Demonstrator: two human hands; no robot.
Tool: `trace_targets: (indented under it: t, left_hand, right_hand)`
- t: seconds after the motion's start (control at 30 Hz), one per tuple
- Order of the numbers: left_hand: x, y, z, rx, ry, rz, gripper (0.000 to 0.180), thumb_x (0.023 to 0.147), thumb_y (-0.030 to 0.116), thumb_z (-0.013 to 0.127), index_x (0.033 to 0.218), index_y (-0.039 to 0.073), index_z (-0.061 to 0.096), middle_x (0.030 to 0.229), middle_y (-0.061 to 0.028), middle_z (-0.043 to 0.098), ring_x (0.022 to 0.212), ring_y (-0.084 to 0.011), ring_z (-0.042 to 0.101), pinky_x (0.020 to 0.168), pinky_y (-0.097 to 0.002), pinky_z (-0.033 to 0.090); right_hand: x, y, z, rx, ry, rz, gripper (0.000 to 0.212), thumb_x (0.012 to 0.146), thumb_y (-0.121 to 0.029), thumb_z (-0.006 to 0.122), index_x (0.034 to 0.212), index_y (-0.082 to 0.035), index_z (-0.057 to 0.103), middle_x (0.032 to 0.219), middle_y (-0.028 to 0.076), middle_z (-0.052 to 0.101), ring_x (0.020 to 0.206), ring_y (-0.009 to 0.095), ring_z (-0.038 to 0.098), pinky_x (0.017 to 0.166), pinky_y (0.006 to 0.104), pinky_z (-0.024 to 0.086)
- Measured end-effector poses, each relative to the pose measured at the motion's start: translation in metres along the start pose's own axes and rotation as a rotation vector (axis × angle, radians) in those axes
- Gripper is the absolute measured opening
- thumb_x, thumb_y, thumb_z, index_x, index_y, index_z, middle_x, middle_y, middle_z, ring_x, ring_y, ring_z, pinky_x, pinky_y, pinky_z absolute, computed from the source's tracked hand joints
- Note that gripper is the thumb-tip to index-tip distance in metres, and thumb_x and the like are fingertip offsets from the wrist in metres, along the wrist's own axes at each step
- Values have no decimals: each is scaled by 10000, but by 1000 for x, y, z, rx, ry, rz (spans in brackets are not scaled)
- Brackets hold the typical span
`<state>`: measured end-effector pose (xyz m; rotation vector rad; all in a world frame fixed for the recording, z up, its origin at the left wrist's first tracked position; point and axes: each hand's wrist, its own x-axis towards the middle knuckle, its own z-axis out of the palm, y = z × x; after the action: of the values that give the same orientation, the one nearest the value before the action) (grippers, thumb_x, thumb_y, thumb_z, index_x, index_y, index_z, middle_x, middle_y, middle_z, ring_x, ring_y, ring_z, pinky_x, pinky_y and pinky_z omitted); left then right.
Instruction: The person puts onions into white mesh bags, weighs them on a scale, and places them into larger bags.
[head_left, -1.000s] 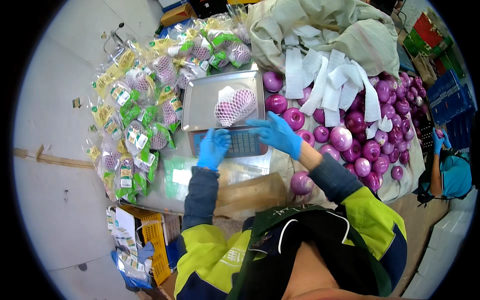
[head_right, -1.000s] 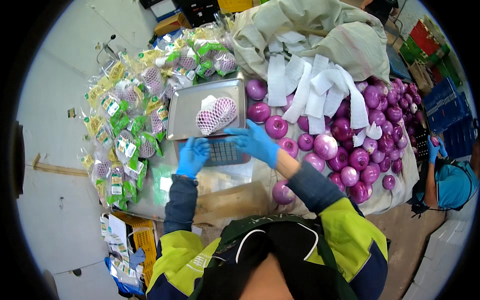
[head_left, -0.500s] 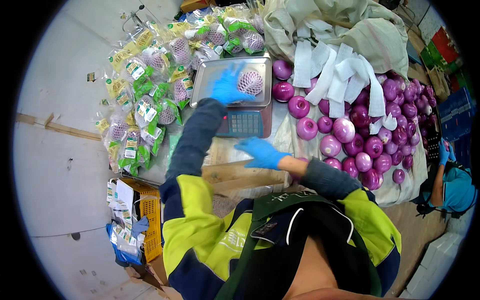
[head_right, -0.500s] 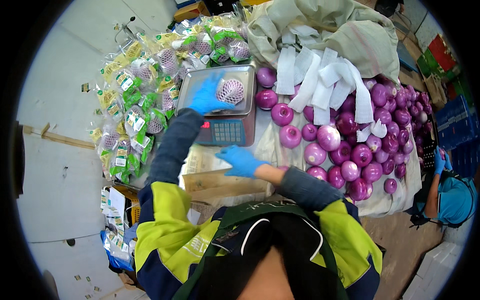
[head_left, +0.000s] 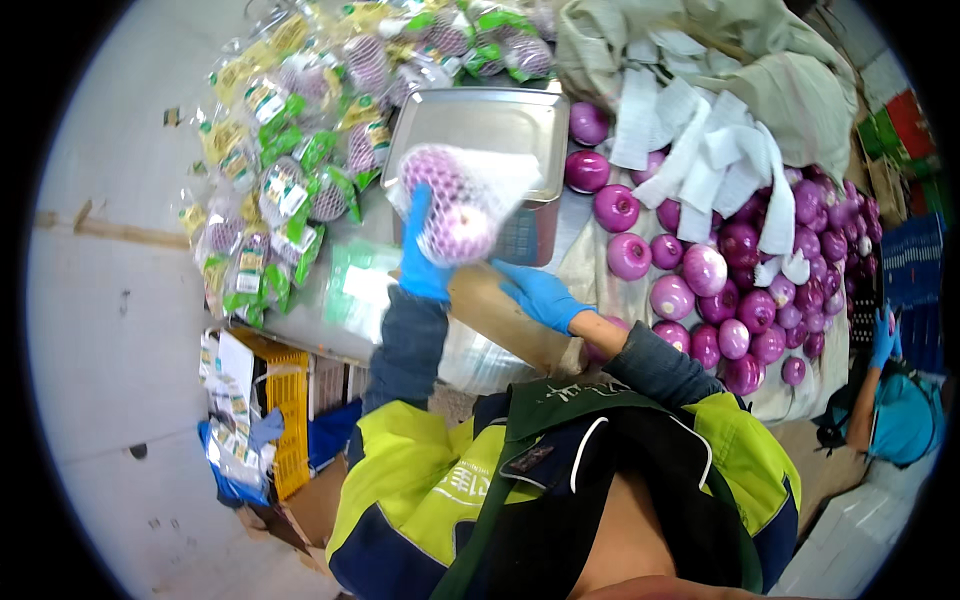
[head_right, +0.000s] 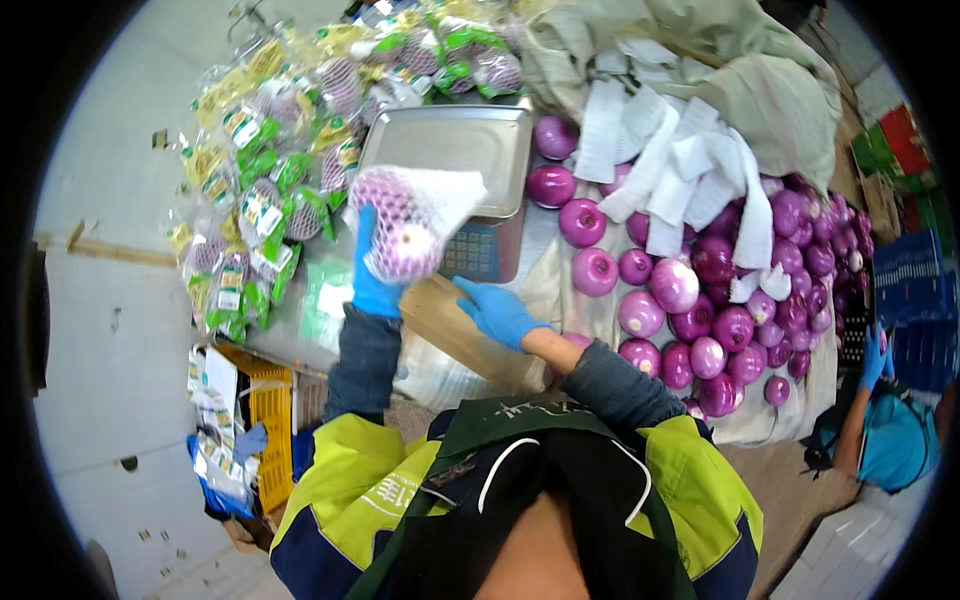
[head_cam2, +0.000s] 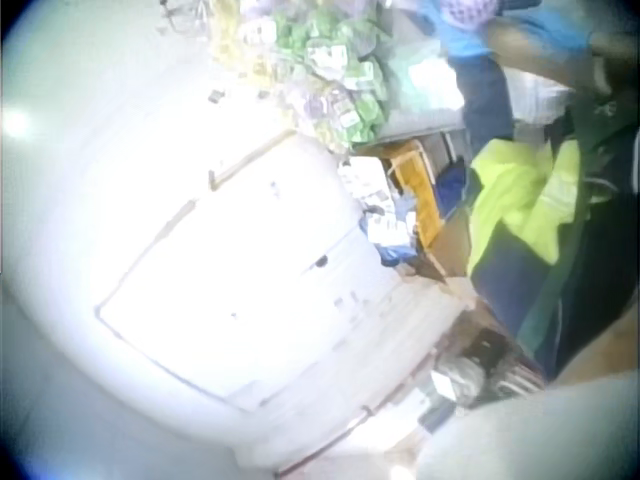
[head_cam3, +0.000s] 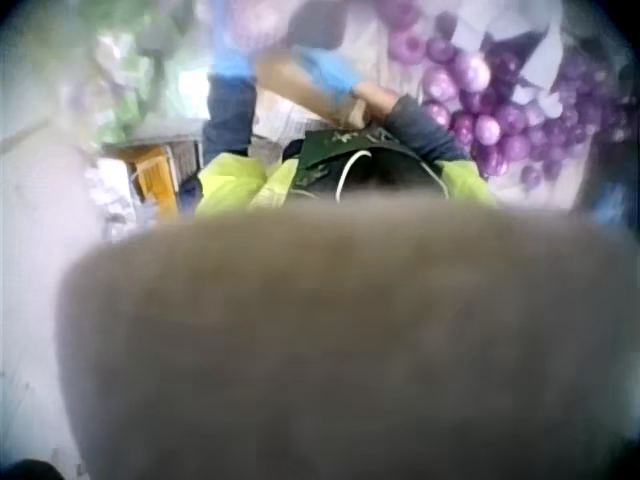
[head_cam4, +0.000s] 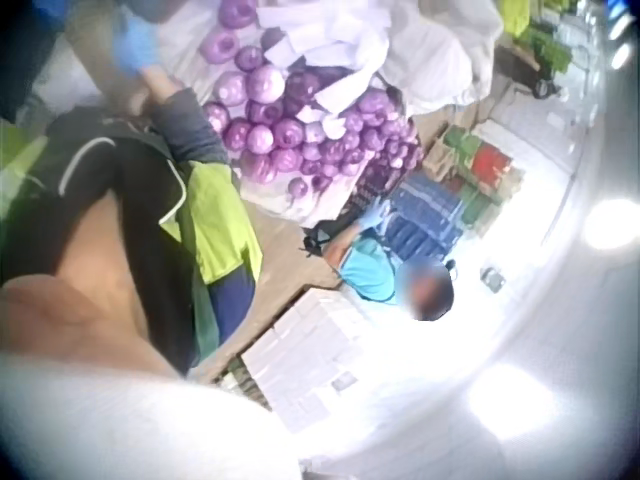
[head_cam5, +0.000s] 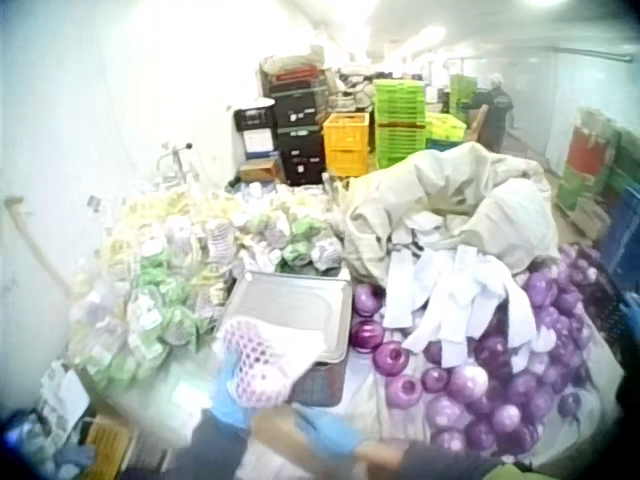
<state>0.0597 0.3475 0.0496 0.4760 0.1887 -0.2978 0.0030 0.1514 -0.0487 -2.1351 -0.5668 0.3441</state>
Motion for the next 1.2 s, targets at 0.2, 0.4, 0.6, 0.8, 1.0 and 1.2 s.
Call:
trace_targets:
  t: [0.2,0.4,0.6,0.8,1.0,1.2]
  left_hand:
    - [-91,-65,-81,-71,337,165,571,911,334,655,1380,79,454,1276,-105,575,1137,-273,580,1007,-400,472]
    - [-123,-84,-99,783,601,450,518,920,243,642,1366,61,451,1405,-136,386,1280,-254,425,1023,-383,433]
    - [-158,-64,-143,774,826,351,409,965,192,543,1305,-24,472,1166,-127,552,972,-200,560,832,-329,517]
    - [-117,-82,-124,766,612,351,433,935,143,591,1321,-24,486,1010,-59,615,848,-141,610,761,-278,521]
    - [-129,-65,-124,1432,734,513,367,829,59,672,1193,46,619,951,-82,626,843,-192,615,732,-322,502]
    - [-126,-74,-183,1631,798,556,102,769,90,715,807,61,625,816,-92,584,779,-233,584,726,-342,485]
  right_hand:
    - [3,17,8,305,99,165,370,989,-290,472,1215,-38,621,1102,236,651,1036,380,628,884,410,486]
    - [-8,0,8,257,-26,-93,394,984,-318,488,1261,-59,595,1127,236,646,1026,371,634,864,415,490]
    - [26,-52,2,27,-263,77,753,838,-490,667,1412,-62,433,1187,242,618,1073,372,613,913,414,470]
    - [50,-78,22,340,-212,16,938,704,-412,807,1450,-60,361,1332,187,536,1197,282,540,1016,365,419]
    - [49,-73,-64,790,-445,241,741,795,-247,768,1408,-11,424,1282,98,566,1113,171,563,969,316,454]
    - [-21,-43,-82,210,-306,92,915,723,-339,798,1480,-100,343,1283,128,564,1130,229,579,958,352,466]
